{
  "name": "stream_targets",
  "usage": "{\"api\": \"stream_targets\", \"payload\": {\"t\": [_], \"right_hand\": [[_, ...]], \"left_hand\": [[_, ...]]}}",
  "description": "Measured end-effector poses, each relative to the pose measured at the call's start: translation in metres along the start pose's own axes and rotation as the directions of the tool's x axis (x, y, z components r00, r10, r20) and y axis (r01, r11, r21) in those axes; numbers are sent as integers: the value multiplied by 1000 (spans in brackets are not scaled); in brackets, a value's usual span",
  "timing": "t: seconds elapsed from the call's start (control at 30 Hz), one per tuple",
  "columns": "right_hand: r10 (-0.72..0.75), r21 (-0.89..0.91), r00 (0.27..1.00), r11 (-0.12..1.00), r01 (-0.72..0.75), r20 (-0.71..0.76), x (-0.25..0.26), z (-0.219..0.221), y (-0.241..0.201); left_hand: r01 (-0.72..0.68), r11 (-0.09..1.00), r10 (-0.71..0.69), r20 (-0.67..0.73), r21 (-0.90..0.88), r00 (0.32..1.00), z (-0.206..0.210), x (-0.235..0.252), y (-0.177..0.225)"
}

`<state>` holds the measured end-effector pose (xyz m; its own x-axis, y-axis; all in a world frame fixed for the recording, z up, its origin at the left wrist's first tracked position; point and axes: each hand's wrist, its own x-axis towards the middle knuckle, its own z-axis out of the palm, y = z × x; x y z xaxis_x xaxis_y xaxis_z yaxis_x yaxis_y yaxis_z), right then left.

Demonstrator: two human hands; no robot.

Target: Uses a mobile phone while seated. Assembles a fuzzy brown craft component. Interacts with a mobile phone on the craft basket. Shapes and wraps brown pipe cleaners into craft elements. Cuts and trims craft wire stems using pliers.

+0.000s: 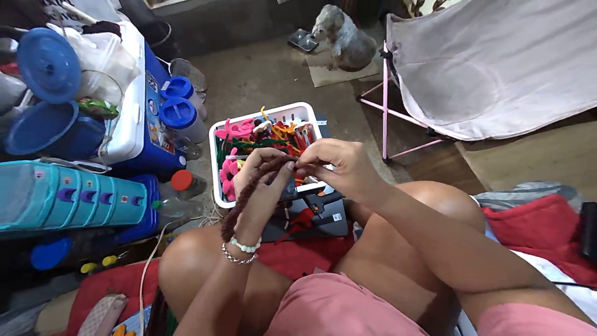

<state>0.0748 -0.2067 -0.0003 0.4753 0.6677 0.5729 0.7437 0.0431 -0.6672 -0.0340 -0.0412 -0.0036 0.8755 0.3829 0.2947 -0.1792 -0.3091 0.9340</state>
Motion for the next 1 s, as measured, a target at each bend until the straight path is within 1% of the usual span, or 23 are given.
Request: {"api": "stream_targets", "payload": {"t": [0.07, 0.17, 0.27, 0.43, 0.5, 0.6, 0.73, 0.87, 0.93, 1.0], "right_hand": [[-85, -93, 996, 992, 84, -7, 1, 0, -1], [-92, -139, 996, 986, 90, -6, 1, 0, -3], [-67, -120, 998, 991, 64, -22, 1, 0, -3], [-73, -20, 997, 997, 73, 14, 1, -5, -3], [-43, 7, 999, 999, 43, 29, 2, -6, -3], [-10, -17, 999, 1000, 11, 53, 2, -5, -2], [25, -43, 995, 999, -21, 94, 1, -4, 0], [47, -108, 994, 993, -36, 97, 0, -4, 0], [30, -135, 995, 991, -16, 100, 0, -3, 0], [-41, -158, 995, 986, 56, 96, 0, -3, 0]], "left_hand": [[55, 993, -53, 18, -104, 998, 0, 0, 0], [106, 976, -94, 71, -188, 993, -1, -1, -2], [174, 956, -155, 96, -237, 983, 0, -1, -1], [164, 935, -144, 86, -315, 986, 1, -2, 0], [181, 933, -158, 100, -312, 982, 0, -1, 2], [184, 946, -150, 142, -268, 978, -1, -1, 2], [106, 980, -87, 114, -167, 990, 1, -2, -2], [35, 997, -31, 53, -69, 998, 4, -1, -3], [42, 996, -39, 47, -76, 998, 4, -1, -1], [85, 991, -79, 62, -105, 995, 2, -1, 2]]}}
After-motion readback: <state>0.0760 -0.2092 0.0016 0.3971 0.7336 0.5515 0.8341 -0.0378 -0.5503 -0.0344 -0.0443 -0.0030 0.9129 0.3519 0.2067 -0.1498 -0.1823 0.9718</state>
